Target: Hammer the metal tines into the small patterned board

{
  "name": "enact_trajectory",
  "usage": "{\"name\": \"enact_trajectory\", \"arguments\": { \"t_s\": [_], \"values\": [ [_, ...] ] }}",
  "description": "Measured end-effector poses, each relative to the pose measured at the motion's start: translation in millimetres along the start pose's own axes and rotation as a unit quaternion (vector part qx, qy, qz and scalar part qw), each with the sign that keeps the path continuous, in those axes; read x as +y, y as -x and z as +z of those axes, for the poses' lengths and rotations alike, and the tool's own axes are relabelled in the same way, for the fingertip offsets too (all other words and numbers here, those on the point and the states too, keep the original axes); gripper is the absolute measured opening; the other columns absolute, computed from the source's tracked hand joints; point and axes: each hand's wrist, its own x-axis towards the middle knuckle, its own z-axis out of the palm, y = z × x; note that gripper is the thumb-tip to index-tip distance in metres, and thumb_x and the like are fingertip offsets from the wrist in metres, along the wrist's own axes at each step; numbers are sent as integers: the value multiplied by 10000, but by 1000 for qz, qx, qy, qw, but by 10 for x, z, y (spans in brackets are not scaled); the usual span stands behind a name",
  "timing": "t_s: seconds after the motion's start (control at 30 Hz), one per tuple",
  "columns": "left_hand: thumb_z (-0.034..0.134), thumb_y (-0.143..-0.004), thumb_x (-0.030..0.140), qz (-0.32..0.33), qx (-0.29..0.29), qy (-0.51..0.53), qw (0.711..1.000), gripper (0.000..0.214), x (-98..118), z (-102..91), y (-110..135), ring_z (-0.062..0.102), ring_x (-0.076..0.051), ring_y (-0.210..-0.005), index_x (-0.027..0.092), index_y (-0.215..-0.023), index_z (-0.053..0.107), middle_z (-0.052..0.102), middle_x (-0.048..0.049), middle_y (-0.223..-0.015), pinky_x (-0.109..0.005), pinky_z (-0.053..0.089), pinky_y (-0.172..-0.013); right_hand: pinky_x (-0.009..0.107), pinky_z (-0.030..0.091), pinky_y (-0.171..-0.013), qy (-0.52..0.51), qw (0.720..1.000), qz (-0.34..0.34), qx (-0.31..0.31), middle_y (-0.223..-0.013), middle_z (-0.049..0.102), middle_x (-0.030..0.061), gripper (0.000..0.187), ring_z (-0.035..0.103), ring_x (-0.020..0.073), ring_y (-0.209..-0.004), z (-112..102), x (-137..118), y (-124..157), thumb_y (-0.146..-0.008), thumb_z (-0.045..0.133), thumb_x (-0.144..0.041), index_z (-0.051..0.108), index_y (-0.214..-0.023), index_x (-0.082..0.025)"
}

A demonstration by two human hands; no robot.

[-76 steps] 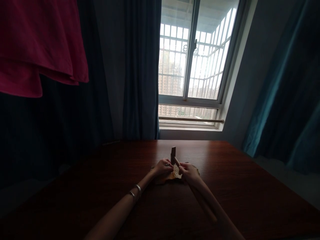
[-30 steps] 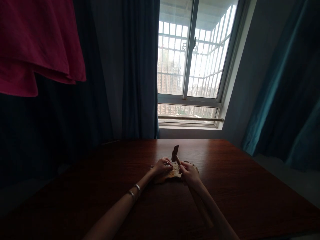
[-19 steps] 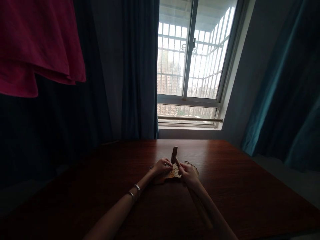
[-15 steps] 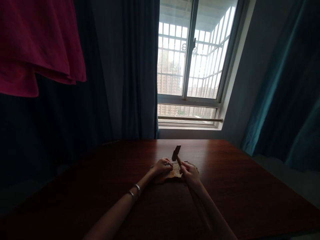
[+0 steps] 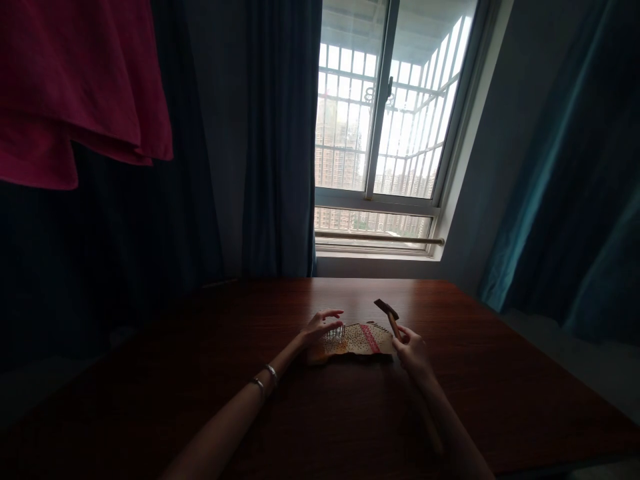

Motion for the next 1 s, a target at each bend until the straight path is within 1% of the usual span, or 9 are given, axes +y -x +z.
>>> {"name": "enact_trajectory", "arguments": {
  "t_s": [0.07, 0.17, 0.3, 0.37, 0.47, 0.57, 0.67, 0.77, 1.0],
  "values": [
    [482, -810, 560, -9, 19, 37, 999, 541, 8, -29, -17, 563, -259, -1040, 191, -1185, 607, 636, -100, -1127, -368, 433, -857, 277, 498, -614, 67, 997, -9, 41, -820, 702, 101, 463, 658, 213, -697, -100, 114, -30, -714, 540, -306, 614, -1120, -94],
    [355, -847, 567, -8, 60, 55, 997, 577, 5, -67, -55, 571, -260, -1034, 152, -1128, 640, 671, -107, -1055, -383, 424, -866, 270, 487, -781, 124, 990, 0, 67, -938, 711, 131, 406, 668, 233, -874, -234, 266, -61, -702, 544, -246, 636, -1069, -99],
    [330, -849, 542, -25, 105, 49, 993, 576, 19, -135, -94, 604, -253, -978, 123, -1025, 683, 694, -118, -1002, -377, 433, -844, 264, 488, -719, 188, 979, 35, 75, -877, 719, 119, 380, 681, 238, -827, -362, 411, -81, -703, 547, -266, 644, -1043, -126],
    [368, -838, 540, -21, 117, 39, 992, 552, 53, -197, -101, 614, -250, -949, 115, -948, 702, 703, -119, -962, -370, 440, -837, 272, 482, -692, 223, 971, 46, 74, -846, 720, 116, 364, 682, 247, -813, -405, 456, -95, -696, 560, -290, 660, -1010, -134],
    [480, -803, 521, 15, 110, 4, 994, 466, 135, -341, -91, 619, -242, -916, 121, -835, 715, 708, -113, -903, -355, 436, -860, 281, 468, -706, 265, 961, 53, 65, -826, 721, 111, 326, 681, 253, -822, -444, 496, -116, -690, 572, -293, 676, -963, -147],
    [507, -805, 490, 24, 109, -16, 994, 421, 216, -515, -31, 622, -233, -893, 126, -829, 717, 708, -107, -893, -344, 445, -844, 284, 456, -724, 295, 953, 47, 53, -838, 721, 117, 286, 678, 256, -849, -459, 511, -120, -714, 565, -298, 672, -936, -152],
    [531, -789, 464, 7, 118, -9, 993, 384, 252, -675, 109, 627, -224, -894, 132, -835, 718, 714, -92, -891, -335, 452, -848, 282, 448, -724, 321, 946, 35, 41, -861, 720, 132, 277, 674, 263, -880, -467, 496, -99, -740, 561, -315, 668, -938, -154],
    [574, -743, 453, -40, 131, -23, 990, 348, 242, -814, 324, 630, -228, -889, 146, -810, 725, 722, -69, -878, -331, 458, -839, 285, 444, -711, 346, 937, 14, 31, -881, 718, 151, 279, 673, 269, -885, -481, 457, -67, -772, 542, -330, 670, -946, -153],
    [565, -701, 469, -128, 148, -96, 976, 355, 57, -1196, 836, 637, -244, -880, 162, -764, 732, 730, -52, -840, -319, 466, -821, 292, 443, -675, 435, 900, -12, -1, -910, 705, 166, 266, 673, 273, -870, -488, 374, -28, -828, 494, -335, 679, -870, -148]
  ]
}}
